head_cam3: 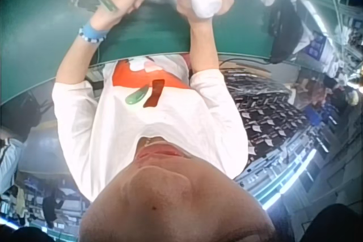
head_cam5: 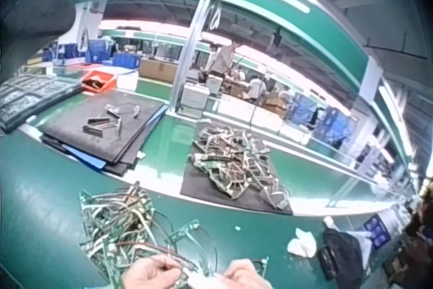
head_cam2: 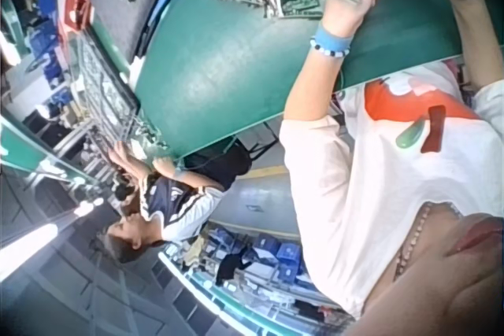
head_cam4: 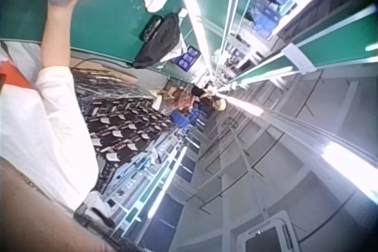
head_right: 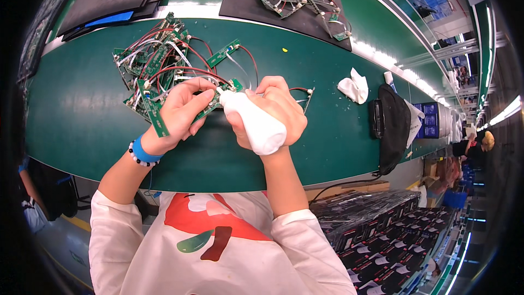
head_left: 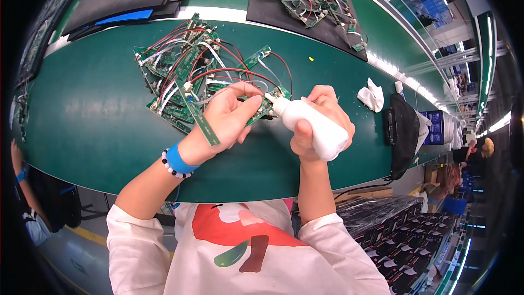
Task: Applying glue to small PCB components using a squeeze bottle on an assembly line.
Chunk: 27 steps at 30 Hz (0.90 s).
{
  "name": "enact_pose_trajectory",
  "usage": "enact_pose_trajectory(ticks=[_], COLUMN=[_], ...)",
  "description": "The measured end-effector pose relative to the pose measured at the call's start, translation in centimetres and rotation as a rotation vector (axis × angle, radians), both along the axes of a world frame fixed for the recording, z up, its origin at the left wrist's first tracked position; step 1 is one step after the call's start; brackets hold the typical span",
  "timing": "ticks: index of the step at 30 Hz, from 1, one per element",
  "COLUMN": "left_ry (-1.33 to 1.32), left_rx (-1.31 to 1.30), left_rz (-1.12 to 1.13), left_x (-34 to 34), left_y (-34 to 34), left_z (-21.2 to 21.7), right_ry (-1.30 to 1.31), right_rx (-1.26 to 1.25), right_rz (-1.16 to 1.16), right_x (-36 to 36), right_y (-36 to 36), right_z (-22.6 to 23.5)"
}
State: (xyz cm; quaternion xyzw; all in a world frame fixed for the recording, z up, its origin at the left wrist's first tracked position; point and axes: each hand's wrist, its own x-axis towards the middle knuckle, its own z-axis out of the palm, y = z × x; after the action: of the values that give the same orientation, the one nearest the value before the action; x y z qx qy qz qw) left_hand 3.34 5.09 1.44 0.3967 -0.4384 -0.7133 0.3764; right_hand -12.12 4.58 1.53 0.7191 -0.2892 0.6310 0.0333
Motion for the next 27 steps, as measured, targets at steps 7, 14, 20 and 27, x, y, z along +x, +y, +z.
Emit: enact_pose_trajectory(ticks=[7, 14, 20, 27], left_ry=[0.01, 0.163, 0.067, 0.115], left_rx=[0.011, -0.103, -0.116, -0.164], left_rz=[-0.011, 0.021, -0.082, -0.191], left_x=[-0.3, -0.6, -2.5, -1.4], left_y=[-0.2, 0.8, 2.0, 2.1], left_z=[-0.1, -2.8, -2.7, -0.9], right_ry=[-0.157, -1.414, -1.392, -1.441], right_rx=[0.09, 0.725, 0.854, 0.693], right_rz=[0.016, 0.57, 0.779, 0.691], right_x=[-0.8, 0.5, 0.5, -0.8], right_y=[0.1, -0.4, 0.0, 0.4], right_z=[-0.4, 1.5, 1.2, 2.0])
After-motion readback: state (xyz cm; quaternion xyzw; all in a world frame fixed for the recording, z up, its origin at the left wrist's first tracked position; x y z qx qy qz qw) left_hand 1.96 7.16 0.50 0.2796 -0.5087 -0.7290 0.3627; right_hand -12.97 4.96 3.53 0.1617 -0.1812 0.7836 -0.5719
